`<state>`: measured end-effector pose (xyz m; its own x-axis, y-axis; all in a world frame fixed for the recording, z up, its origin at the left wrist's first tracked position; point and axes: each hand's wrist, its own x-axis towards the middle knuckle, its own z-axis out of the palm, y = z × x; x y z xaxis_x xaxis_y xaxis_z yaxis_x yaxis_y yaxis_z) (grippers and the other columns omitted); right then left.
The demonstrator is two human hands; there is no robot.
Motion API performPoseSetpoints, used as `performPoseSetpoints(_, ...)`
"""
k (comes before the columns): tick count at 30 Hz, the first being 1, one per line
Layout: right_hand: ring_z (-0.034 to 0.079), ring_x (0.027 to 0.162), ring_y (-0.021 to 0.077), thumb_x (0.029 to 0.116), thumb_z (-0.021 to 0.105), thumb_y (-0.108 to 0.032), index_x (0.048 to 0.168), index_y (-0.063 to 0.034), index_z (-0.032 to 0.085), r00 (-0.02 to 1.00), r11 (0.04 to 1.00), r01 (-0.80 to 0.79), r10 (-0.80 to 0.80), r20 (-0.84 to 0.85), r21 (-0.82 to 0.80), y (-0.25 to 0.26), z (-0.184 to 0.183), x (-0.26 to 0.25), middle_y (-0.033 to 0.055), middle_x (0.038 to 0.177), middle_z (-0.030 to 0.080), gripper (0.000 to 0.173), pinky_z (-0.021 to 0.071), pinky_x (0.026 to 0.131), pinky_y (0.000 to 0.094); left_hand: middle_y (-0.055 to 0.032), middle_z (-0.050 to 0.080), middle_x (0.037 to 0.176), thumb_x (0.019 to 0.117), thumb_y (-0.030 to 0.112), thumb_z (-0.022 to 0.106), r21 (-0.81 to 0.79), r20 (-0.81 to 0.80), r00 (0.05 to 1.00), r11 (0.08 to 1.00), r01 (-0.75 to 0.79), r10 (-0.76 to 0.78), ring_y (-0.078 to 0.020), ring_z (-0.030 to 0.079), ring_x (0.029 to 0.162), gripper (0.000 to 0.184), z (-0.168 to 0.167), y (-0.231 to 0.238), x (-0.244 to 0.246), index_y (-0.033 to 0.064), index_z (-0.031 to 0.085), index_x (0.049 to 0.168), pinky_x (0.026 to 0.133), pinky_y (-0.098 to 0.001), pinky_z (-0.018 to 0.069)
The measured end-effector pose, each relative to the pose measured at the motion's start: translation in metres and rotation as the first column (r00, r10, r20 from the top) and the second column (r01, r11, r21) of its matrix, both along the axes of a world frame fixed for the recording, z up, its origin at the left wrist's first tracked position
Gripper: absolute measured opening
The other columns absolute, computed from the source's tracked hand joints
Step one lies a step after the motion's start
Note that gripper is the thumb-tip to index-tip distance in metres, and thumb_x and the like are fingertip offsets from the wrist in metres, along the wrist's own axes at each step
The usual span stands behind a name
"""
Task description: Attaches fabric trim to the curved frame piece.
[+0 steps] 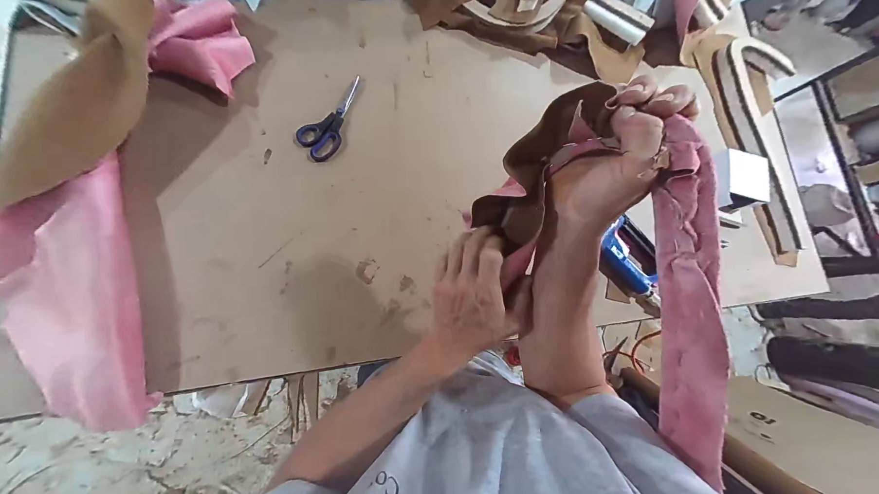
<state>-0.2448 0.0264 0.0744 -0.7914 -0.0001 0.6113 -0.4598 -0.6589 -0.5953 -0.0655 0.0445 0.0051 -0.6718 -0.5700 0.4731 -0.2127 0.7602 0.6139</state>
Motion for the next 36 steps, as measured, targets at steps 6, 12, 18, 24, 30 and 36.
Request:
performPoseSetpoints(6,0.066,0.091,0.0132,0.09,0.05,0.009,0.1,-0.0036,0.057,0.993,0.996,0.043,-0.034,-0.115,0.074,-0.016,-0.016,-0.02,0.0037,0.089,0.065,0.017,0.0564,0.085,0.0326,-0.0197,0.062,0.135,0.0735,0.045,0.077,0.014,0.118,0.992,0.999,-0.044,0.042,-0.0371,0.062,0.121,0.082,-0.014,-0.015,-0.025,0.0062,0.055,0.143,0.094,-0.0572,0.0517)
performPoseSetpoints(12,0.064,0.094,0.0137,0.0915,0.058,0.007,0.101,-0.0017,0.057,0.972,0.979,-0.051,0.094,-0.216,0.198,-0.025,-0.023,-0.041,0.0056,0.094,0.064,0.013,0.0559,0.084,0.0328,-0.0125,0.07,0.106,0.0835,0.032,0.079,0.398,0.017,0.998,0.916,0.046,-0.057,-0.0238,0.07,0.092,0.064,-0.003,-0.021,-0.04,0.004,0.056,0.137,0.08,-0.0458,0.0599)
performPoseSetpoints(18,0.063,0.088,0.0135,0.0903,0.048,0.011,0.093,0.0003,0.056,0.951,0.935,-0.221,0.27,-0.154,0.277,-0.045,-0.016,-0.016,0.0062,0.09,0.062,0.014,0.0561,0.079,0.0297,-0.0127,0.07,0.095,0.1003,0.019,0.062,0.877,-0.024,0.994,0.48,-0.03,0.106,-0.0224,0.068,0.084,0.024,0.002,-0.044,-0.088,0.004,0.065,0.119,0.074,-0.0469,0.0571)
performPoseSetpoints(24,0.066,0.091,0.0172,0.0893,0.05,0.009,0.091,-0.0024,0.057,0.951,0.954,-0.192,0.238,-0.195,0.23,-0.031,-0.006,-0.015,0.0066,0.091,0.064,0.013,0.0577,0.083,0.035,-0.0141,0.07,0.109,0.1086,0.017,0.039,0.768,-0.06,0.989,0.64,-0.041,0.135,-0.0246,0.07,0.1,0.032,-0.011,-0.034,-0.095,0.0048,0.054,0.134,0.086,-0.05,0.0587)
performPoseSetpoints(30,0.065,0.093,0.0155,0.0893,0.053,0.01,0.093,-0.004,0.057,0.961,0.986,-0.089,0.122,-0.248,0.141,-0.024,-0.004,-0.02,0.0055,0.091,0.064,0.015,0.0567,0.084,0.0336,-0.0127,0.07,0.082,0.0921,0.025,0.07,0.496,0.025,0.999,0.868,0.013,-0.029,-0.028,0.071,0.071,0.042,-0.002,-0.02,-0.081,0.0031,0.056,0.125,0.062,-0.0502,0.0583)
performPoseSetpoints(36,0.063,0.09,0.0116,0.0905,0.051,0.012,0.093,-0.0036,0.054,0.992,0.991,0.001,0.015,-0.121,0.131,-0.018,-0.011,-0.013,0.0043,0.089,0.062,0.016,0.0554,0.083,0.029,-0.0095,0.068,0.078,0.0971,0.029,0.059,0.32,0.131,0.991,0.947,-0.037,-0.006,-0.0282,0.069,0.073,0.023,-0.007,-0.031,-0.073,0.0095,0.07,0.096,0.063,-0.0523,0.053)
